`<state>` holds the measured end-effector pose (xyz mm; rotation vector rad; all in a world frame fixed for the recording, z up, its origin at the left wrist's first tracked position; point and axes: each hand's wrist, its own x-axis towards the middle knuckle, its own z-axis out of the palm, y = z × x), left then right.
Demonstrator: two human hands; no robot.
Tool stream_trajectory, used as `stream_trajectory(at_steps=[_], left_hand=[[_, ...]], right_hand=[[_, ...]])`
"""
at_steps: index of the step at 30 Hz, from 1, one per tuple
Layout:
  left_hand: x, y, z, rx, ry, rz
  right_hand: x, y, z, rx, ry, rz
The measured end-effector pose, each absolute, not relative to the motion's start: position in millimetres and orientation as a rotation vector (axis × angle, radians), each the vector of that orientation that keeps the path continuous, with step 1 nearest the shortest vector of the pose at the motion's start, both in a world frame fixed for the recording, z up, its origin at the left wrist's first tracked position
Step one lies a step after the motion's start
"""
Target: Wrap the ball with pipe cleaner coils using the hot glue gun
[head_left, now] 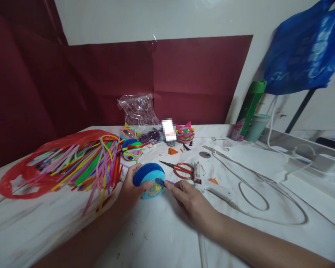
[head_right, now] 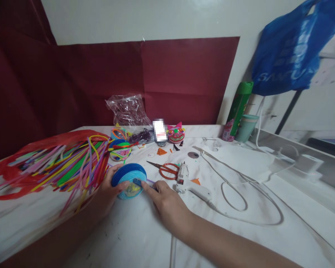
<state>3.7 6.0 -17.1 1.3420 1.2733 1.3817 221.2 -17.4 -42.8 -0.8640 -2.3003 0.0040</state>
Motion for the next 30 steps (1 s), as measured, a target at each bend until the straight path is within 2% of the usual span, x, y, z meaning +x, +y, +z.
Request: stream_trajectory(at_steps=[6,15,21,30], left_hand=[[5.9,6.3,-17.2,1.282,1.258,1.386],[8.2,5.4,-16.6,1.253,1.262,1.347],[8.9,4.6,-14.6,1.224,1.266,1.378],[8.0,1.1,-11.5,1.248,1.256,1.341]], right_hand=[[218.8,-15.9,-45.0,-0.858,-2.289,0.036],[224.7,-11.3,-46.5,-0.904,-2.343,-0.291],[224.6,-13.7,-42.7,-0.739,-2.233,-0.126],[224.2,-16.5,-41.6,-0.81,-2.254,-0.131]])
